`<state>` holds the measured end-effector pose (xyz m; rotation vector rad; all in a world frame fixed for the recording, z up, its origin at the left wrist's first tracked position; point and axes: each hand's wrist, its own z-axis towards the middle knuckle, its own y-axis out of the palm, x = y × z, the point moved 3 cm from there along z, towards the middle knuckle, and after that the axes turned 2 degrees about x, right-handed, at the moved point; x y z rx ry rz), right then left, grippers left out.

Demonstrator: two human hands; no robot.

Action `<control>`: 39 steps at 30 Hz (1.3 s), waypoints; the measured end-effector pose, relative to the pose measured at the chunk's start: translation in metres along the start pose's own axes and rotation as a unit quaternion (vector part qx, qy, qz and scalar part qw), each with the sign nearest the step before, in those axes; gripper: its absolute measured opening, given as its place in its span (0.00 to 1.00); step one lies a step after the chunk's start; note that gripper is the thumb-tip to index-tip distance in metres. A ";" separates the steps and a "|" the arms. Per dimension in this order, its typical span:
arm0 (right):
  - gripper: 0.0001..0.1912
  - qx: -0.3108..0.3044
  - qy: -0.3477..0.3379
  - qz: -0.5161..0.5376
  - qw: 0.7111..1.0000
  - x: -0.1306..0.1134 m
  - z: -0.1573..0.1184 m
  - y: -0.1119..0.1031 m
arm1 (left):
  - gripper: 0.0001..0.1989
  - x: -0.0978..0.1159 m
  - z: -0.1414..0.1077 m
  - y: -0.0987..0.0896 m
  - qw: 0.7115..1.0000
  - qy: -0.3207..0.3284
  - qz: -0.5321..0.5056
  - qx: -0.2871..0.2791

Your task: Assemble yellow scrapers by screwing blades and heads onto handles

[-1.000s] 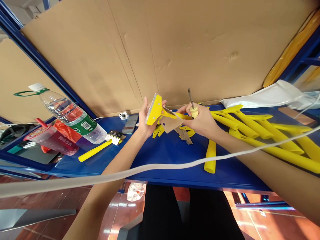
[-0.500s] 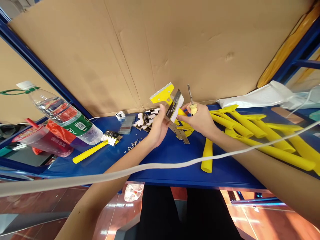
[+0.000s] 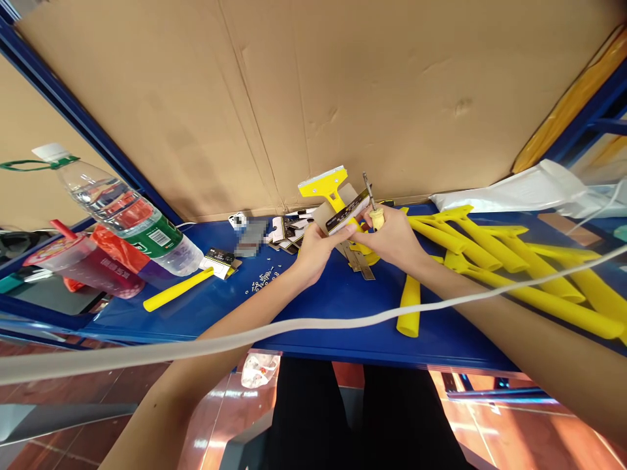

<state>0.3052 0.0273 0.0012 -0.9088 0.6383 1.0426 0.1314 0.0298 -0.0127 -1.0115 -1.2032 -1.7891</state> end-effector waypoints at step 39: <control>0.41 -0.205 0.045 0.033 0.977 -0.020 -0.022 0.019 | 0.16 0.042 0.010 -0.026 0.973 -0.084 -0.209 0.050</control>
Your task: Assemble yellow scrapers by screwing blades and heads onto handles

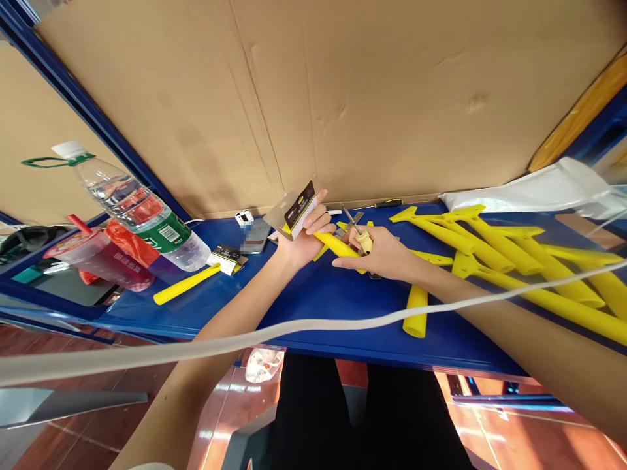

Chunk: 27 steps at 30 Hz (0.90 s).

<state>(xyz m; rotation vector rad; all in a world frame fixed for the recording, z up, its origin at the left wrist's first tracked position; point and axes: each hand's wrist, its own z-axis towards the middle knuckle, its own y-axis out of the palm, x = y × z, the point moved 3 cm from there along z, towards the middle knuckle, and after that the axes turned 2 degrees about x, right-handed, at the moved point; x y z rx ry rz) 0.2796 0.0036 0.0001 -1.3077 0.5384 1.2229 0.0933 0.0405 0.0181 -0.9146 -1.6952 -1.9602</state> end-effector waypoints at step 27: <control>0.34 0.101 -0.006 -0.064 0.993 0.006 0.006 -0.009 | 0.25 -0.024 0.008 -0.011 0.985 0.106 0.119 0.068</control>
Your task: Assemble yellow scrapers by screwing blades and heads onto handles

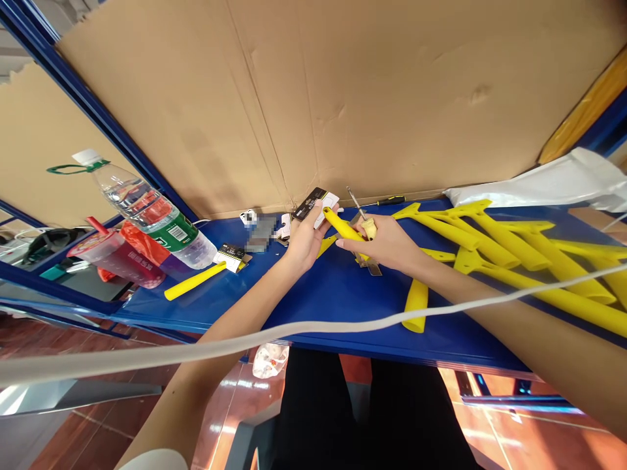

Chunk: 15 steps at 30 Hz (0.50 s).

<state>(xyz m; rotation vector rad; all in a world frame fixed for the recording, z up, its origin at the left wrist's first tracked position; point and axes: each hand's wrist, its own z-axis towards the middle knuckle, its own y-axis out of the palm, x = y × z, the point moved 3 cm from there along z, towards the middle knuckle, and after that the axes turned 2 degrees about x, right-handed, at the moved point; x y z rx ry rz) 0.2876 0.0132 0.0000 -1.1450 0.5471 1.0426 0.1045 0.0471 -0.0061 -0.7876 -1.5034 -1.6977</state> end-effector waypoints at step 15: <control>0.31 -0.101 0.046 0.145 0.983 0.002 -0.007 0.003 | 0.06 0.179 -0.023 -0.107 0.972 -0.027 0.226 0.066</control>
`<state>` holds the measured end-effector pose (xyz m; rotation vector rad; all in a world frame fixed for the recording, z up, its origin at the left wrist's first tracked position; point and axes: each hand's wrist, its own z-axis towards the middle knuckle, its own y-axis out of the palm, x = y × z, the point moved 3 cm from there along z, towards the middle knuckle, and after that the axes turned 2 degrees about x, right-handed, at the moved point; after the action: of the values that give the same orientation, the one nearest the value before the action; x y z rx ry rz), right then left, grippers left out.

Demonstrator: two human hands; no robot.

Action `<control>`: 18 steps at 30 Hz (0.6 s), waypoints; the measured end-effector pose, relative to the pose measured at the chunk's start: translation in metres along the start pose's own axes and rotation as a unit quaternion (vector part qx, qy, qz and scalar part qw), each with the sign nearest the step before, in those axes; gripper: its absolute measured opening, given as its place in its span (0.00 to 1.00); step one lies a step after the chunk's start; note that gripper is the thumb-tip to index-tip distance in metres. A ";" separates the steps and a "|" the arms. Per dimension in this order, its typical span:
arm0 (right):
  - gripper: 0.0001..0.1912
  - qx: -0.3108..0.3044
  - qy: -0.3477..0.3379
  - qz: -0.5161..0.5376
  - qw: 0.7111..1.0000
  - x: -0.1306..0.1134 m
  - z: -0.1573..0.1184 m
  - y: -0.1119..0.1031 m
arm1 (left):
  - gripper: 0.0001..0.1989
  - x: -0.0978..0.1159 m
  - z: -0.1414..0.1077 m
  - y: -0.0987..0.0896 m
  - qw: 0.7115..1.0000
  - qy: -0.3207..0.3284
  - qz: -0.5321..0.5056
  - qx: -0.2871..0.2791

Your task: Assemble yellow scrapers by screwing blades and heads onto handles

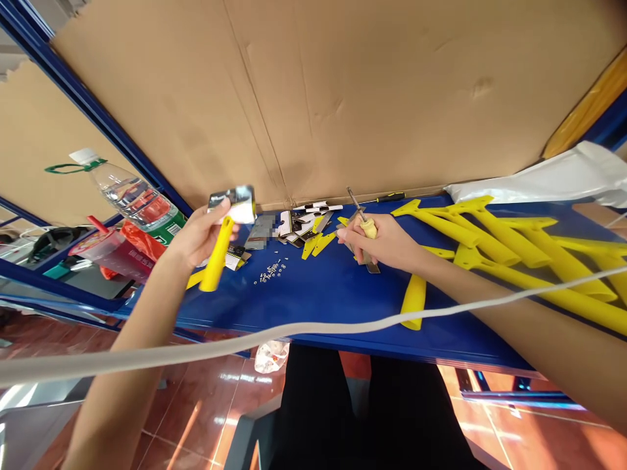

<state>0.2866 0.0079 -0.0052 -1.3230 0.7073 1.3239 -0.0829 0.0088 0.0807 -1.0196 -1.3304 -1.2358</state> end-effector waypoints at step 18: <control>0.30 -0.020 0.009 -0.060 0.998 0.001 0.001 0.003 | 0.31 -0.054 -0.008 -0.084 0.760 0.166 0.610 0.149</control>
<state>0.2838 0.0082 -0.0063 -1.3895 0.6068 1.2355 -0.1571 -0.0064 0.0151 -1.0477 -0.3235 -0.1457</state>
